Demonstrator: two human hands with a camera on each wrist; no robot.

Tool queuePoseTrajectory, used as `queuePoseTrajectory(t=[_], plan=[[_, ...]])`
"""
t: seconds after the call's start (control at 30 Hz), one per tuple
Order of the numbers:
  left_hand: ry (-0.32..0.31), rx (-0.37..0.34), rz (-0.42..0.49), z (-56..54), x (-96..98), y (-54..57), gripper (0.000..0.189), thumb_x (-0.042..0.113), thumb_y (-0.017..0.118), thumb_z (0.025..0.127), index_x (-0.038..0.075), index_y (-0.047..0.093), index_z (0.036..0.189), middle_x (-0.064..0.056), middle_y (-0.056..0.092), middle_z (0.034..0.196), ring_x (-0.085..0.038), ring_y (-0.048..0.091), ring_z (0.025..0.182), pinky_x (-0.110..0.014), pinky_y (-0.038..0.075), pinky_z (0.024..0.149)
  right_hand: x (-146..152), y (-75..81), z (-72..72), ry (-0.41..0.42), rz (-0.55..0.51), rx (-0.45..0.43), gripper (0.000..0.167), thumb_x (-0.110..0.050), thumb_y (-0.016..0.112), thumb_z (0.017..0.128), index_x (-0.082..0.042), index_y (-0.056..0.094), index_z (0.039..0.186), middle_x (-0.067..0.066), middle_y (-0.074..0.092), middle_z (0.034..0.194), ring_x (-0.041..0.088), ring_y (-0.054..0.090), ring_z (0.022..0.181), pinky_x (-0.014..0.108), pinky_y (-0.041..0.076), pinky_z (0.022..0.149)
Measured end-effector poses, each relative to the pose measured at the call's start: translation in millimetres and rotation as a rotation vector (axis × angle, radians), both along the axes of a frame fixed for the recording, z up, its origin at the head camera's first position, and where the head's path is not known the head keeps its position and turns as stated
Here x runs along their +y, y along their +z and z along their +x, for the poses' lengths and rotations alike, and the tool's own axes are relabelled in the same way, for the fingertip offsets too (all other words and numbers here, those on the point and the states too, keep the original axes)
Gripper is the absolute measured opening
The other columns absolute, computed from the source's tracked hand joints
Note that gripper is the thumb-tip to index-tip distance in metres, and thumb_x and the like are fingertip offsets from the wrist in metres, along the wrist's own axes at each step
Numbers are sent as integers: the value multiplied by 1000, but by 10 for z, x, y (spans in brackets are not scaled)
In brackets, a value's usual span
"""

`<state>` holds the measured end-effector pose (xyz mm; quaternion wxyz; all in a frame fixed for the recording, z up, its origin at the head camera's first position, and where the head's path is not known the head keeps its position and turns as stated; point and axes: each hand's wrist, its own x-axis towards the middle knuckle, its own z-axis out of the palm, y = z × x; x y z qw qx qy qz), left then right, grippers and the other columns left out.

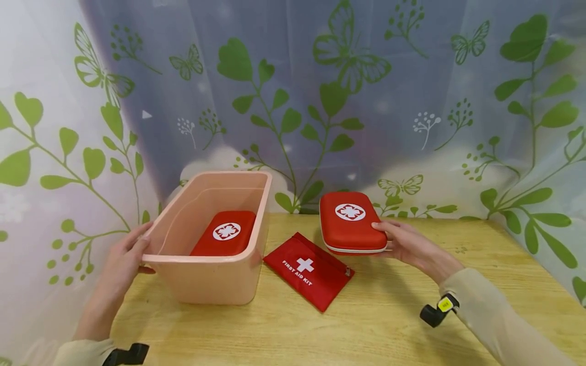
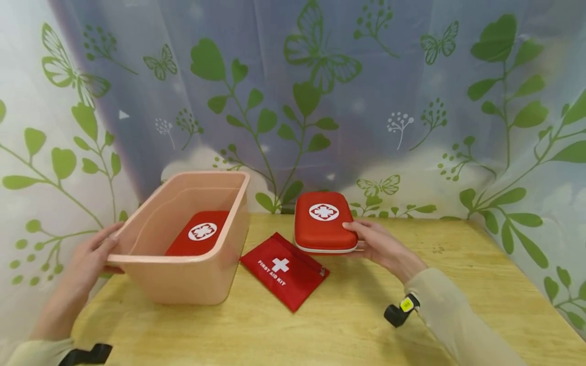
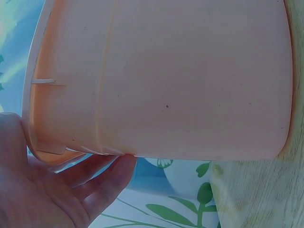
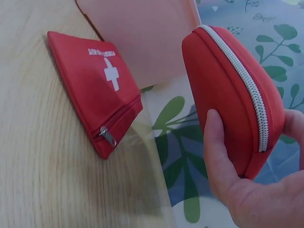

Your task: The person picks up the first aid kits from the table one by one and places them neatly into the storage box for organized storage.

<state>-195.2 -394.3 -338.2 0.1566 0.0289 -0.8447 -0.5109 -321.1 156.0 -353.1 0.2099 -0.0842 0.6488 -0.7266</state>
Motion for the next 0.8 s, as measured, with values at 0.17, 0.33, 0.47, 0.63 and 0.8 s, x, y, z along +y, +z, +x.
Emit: queuePoseTrajectory(t=[0.17,0.33,0.47,0.63,0.8], plan=[[-1,10,-9,4,-8,-20,54,26,36,108,1,27,154,-35,41,140,0,59,78,-34,57,59,-43,67,40,-24,-2,-13,65,-23,57,101,10,21,145,10,65,105,24,68,91,48,53,89],[1,2,-8,7,-2,-24,54,26,35,107,1,27,154,-35,40,141,1,59,78,-35,57,60,-61,120,59,-39,-14,-15,50,-23,58,100,5,33,134,10,64,105,25,68,90,46,55,86],[0,-3,-1,7,-2,-15,54,27,35,107,2,26,155,-36,40,141,-1,61,76,-34,57,60,-84,190,78,-53,-4,6,48,-23,59,100,5,36,132,10,65,104,25,69,89,47,54,88],[3,6,3,-1,-2,-14,54,27,35,107,1,28,154,-37,41,140,-2,61,76,-34,57,59,-116,266,114,-55,6,32,68,-25,59,100,10,24,146,10,66,105,24,69,91,49,52,90],[5,13,8,-1,5,-15,54,27,36,107,1,29,154,-37,41,139,-2,61,76,-34,57,59,-144,343,136,-46,-16,43,75,-26,59,100,10,17,151,9,66,107,24,69,92,48,53,89]])
